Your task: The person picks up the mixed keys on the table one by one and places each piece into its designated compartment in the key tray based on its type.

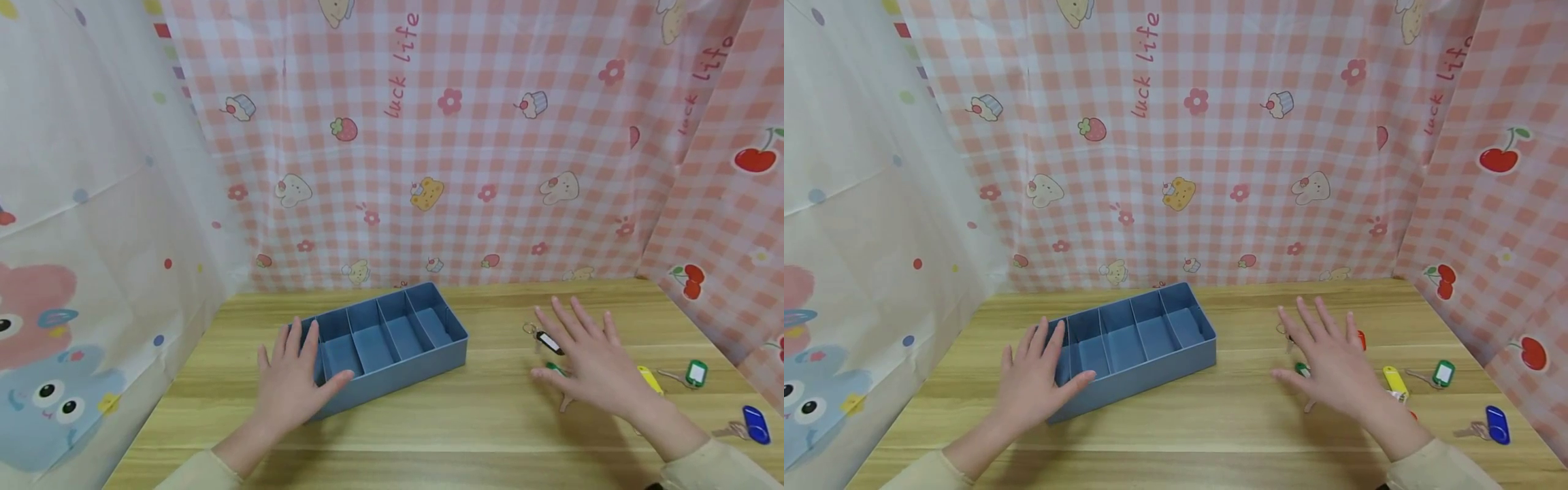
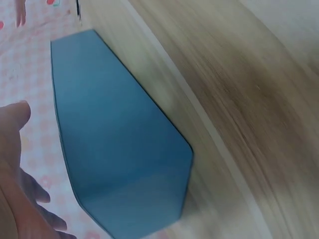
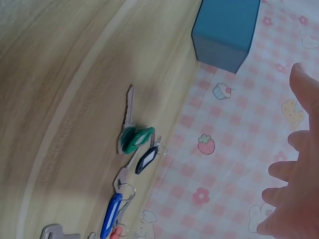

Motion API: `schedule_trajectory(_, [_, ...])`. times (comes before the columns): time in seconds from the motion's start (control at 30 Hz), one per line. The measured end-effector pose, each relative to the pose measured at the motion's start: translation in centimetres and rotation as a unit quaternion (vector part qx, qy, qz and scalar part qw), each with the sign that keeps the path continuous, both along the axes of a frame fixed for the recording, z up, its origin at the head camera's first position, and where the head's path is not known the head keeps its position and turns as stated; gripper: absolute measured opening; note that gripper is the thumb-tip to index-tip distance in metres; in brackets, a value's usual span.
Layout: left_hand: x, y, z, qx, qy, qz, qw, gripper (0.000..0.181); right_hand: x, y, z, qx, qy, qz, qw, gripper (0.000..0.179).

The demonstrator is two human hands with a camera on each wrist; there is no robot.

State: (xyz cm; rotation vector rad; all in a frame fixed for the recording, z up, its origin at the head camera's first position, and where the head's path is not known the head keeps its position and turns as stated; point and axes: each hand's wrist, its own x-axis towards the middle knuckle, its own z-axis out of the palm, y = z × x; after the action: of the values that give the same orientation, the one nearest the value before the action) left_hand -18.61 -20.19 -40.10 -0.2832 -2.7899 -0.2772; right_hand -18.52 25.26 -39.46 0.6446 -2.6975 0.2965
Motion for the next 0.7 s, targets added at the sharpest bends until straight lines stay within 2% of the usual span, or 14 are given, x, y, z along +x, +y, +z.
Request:
schedule_trajectory(0.3, [-0.3, -1.9, 0.3, 0.045, 0.042, 0.007, 0.9981, 0.101, -0.4, 1.3, -0.5, -0.030, 0.031, 0.003, 0.9991, 0.097])
schedule_trajectory(0.4, [-0.3, -2.7, 0.5, 0.071, 0.042, 0.009, 0.9965, 0.101, -0.5, 1.7, -0.5, -0.036, 0.042, 0.005, 0.9985, 0.097])
schedule_trajectory(0.5, [-0.3, -3.3, 0.9, 0.110, 0.013, 0.017, 0.9937, 0.102, -0.5, 2.1, -0.5, -0.043, 0.049, 0.005, 0.9978, 0.094])
schedule_trajectory(0.7, [-0.3, -4.5, 1.7, 0.178, -0.069, 0.052, 0.9802, 0.103, -0.6, 2.9, -0.4, -0.062, 0.055, 0.002, 0.9965, 0.090])
